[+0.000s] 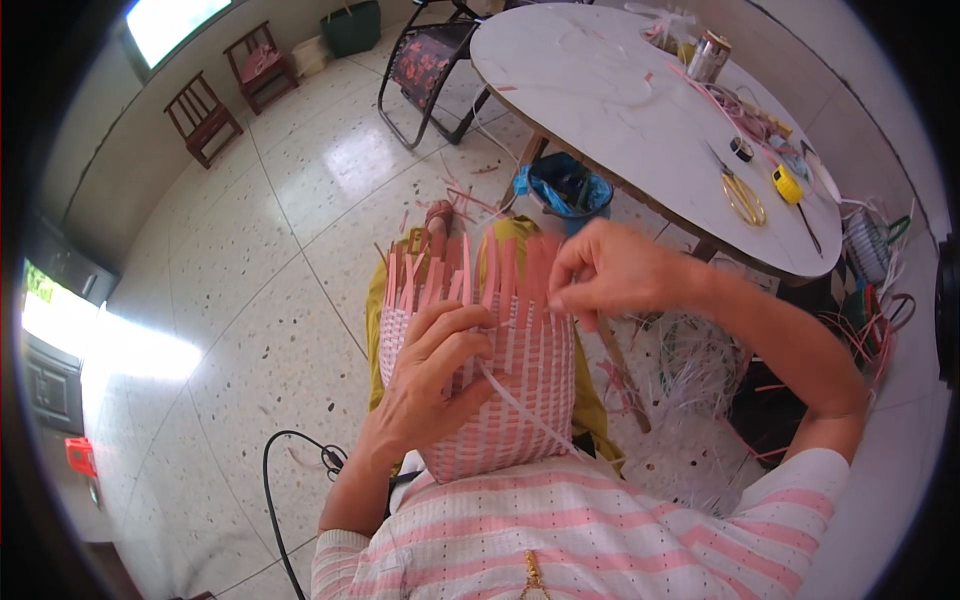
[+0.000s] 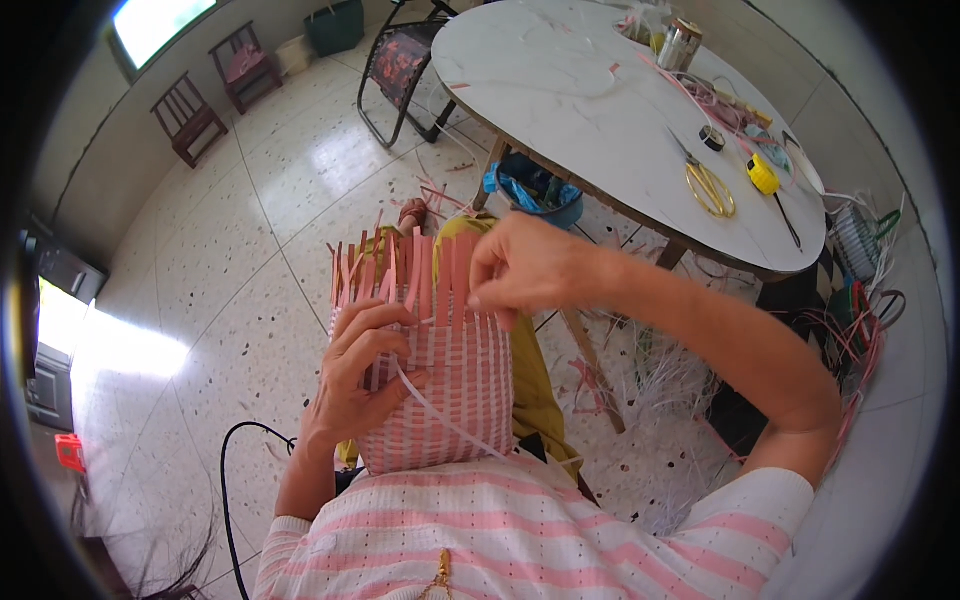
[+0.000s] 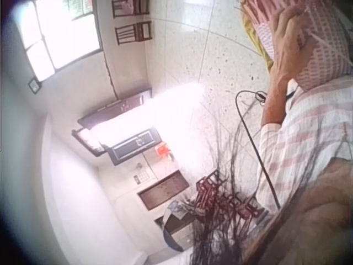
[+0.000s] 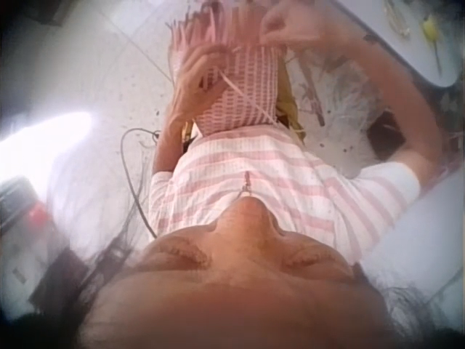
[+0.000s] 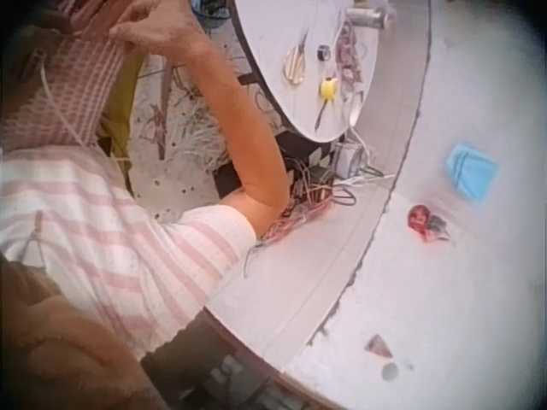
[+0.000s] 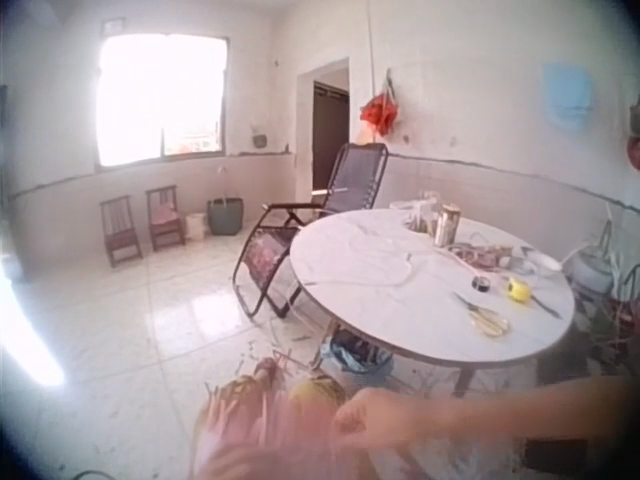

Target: The person weaves a basket using pink and white plastic strips, folding the ends of the strips inward to secure the top edge.

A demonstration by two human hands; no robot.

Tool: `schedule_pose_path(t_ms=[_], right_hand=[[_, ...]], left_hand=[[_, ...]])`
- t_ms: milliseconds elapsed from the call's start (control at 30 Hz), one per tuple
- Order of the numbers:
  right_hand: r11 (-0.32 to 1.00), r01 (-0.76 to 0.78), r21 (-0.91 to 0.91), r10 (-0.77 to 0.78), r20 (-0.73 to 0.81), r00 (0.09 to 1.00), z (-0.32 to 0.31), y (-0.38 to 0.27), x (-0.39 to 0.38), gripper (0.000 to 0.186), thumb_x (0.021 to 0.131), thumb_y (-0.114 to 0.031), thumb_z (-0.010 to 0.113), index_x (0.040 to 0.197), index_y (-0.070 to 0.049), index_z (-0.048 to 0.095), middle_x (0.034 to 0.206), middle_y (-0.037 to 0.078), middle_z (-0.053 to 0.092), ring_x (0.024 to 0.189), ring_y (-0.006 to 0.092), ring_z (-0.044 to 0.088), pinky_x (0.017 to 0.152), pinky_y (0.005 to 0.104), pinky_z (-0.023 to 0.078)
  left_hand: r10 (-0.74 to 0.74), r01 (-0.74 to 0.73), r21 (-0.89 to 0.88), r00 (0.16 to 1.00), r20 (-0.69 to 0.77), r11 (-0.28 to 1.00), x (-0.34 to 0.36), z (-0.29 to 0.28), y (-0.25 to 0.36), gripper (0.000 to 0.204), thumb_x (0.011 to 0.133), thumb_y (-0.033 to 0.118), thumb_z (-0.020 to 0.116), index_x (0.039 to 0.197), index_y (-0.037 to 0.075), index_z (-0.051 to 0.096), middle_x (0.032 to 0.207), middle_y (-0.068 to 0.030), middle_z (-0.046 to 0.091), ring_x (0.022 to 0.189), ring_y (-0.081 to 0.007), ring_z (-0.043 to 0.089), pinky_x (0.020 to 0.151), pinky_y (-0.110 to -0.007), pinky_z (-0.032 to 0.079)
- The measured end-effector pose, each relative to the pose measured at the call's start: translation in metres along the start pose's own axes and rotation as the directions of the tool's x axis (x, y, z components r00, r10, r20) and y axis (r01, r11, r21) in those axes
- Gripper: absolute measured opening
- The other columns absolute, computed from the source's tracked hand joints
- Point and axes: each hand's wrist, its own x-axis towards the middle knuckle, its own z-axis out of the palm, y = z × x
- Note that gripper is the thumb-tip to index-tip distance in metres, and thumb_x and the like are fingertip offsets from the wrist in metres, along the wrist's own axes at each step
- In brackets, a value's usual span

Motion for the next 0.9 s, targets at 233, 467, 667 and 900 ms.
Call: schedule_pose_path(t_ms=[233,467,667,900], right_hand=[[0.982,0.148,-0.116,-0.162,-0.124,0.979,-0.002,-0.002,-0.006,0.014,0.086,-0.008,0.067,0.083,0.005,0.068,0.069,0.008,0.069,0.063,0.0112,0.064,0.059,0.0278,0.05],[0.887,0.117,-0.447,-0.105,0.05,0.993,-0.055,-0.029,0.003,0.007,0.088,-0.004,0.064,0.087,0.003,0.067,0.072,0.005,0.065,0.066,0.0103,0.058,0.065,0.0275,0.047],[0.715,0.347,-0.607,-0.436,0.001,0.9,-0.057,-0.05,0.012,0.009,0.085,-0.004,0.065,0.085,0.005,0.065,0.071,0.012,0.064,0.064,0.0167,0.058,0.064,0.0304,0.047],[0.658,0.26,-0.707,-0.346,0.022,0.938,-0.052,-0.067,0.0,0.009,0.082,-0.003,0.064,0.082,0.006,0.065,0.063,0.011,0.061,0.058,0.017,0.058,0.058,0.0311,0.046]], left_hand=[[-0.003,0.003,0.003,1.0,0.026,1.0,0.002,0.002,0.003,0.043,0.064,0.002,0.078,0.101,0.005,0.058,0.123,-0.0122,0.059,0.117,-0.036,0.052,0.099,-0.046,0.042],[-0.016,0.016,0.006,1.0,0.016,1.0,0.003,0.004,0.003,0.042,0.063,0.001,0.078,0.1,0.006,0.058,0.122,-0.0112,0.059,0.117,-0.0353,0.053,0.098,-0.045,0.042],[-0.031,0.031,-0.003,0.999,0.024,1.0,0.001,0.005,0.003,0.042,0.063,0.001,0.078,0.099,0.007,0.058,0.121,-0.0108,0.059,0.117,-0.0347,0.053,0.098,-0.045,0.042],[-0.044,0.044,-0.006,0.999,0.02,0.999,0.001,0.004,0.001,0.042,0.062,0.001,0.078,0.099,0.007,0.058,0.12,-0.0106,0.059,0.117,-0.0345,0.053,0.098,-0.045,0.042]])
